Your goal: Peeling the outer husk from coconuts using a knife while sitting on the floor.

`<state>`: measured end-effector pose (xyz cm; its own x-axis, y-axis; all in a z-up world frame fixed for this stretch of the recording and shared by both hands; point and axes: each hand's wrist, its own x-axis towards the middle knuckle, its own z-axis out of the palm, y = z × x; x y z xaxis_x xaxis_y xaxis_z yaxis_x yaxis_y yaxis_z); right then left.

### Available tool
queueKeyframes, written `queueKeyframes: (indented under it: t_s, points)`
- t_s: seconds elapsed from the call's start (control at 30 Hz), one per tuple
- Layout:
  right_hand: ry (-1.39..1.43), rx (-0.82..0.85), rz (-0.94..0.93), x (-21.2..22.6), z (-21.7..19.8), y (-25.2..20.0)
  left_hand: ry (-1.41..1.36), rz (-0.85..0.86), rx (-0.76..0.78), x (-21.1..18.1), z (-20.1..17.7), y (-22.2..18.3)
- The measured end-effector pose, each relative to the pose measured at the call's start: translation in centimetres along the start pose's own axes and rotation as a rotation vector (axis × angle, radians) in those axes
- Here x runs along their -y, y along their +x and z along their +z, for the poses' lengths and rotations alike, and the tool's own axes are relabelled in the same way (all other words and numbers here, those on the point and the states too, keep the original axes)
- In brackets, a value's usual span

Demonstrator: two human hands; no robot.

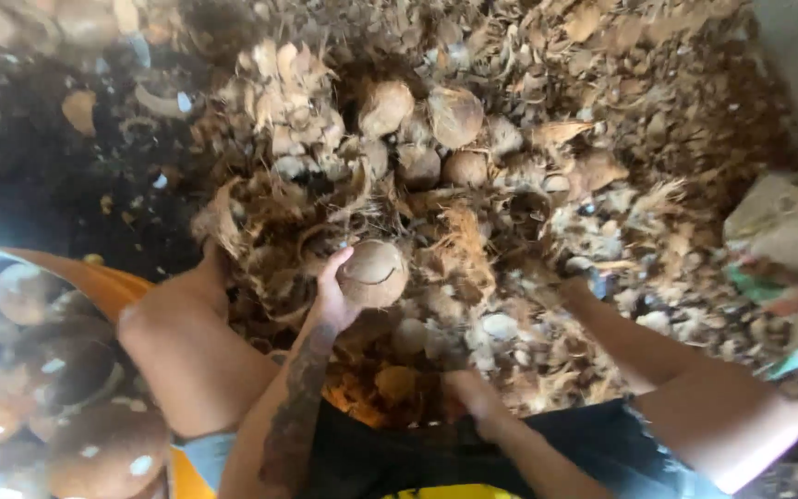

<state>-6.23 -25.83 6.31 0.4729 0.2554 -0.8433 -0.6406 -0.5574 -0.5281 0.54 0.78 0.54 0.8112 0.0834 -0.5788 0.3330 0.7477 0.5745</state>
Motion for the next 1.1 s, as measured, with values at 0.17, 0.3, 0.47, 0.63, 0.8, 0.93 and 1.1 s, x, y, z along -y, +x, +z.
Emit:
queueKeyframes:
  t_s: [0.17,0.3,0.47,0.63,0.8,0.93,1.1]
  points:
    - [0.116,-0.114,-0.226,6.4,-2.2,-5.9,-0.168,0.121,0.223,-0.8,-1.2,0.5]
    - [-0.028,-0.147,-1.224,9.1,-2.6,-10.6,0.133,-0.017,0.050,-0.1,0.6,-0.6]
    - [0.066,0.189,-1.436,5.5,-0.9,-5.4,0.119,-0.205,-0.297,0.2,1.5,-1.0]
    - [0.012,-0.070,-0.016,-2.1,-0.6,1.5,-0.018,-0.030,0.168,0.5,-1.1,0.1]
    - [0.096,-0.109,-0.238,6.4,-2.6,-8.4,-0.139,0.001,0.141,1.8,-2.5,1.0]
    - [0.014,-0.180,-1.425,9.5,-2.4,-13.2,0.074,-0.166,-0.160,0.7,0.8,-1.4]
    - [0.611,0.585,-0.627,2.8,-0.6,-3.8,0.011,-0.070,-0.123,2.1,-1.3,1.1]
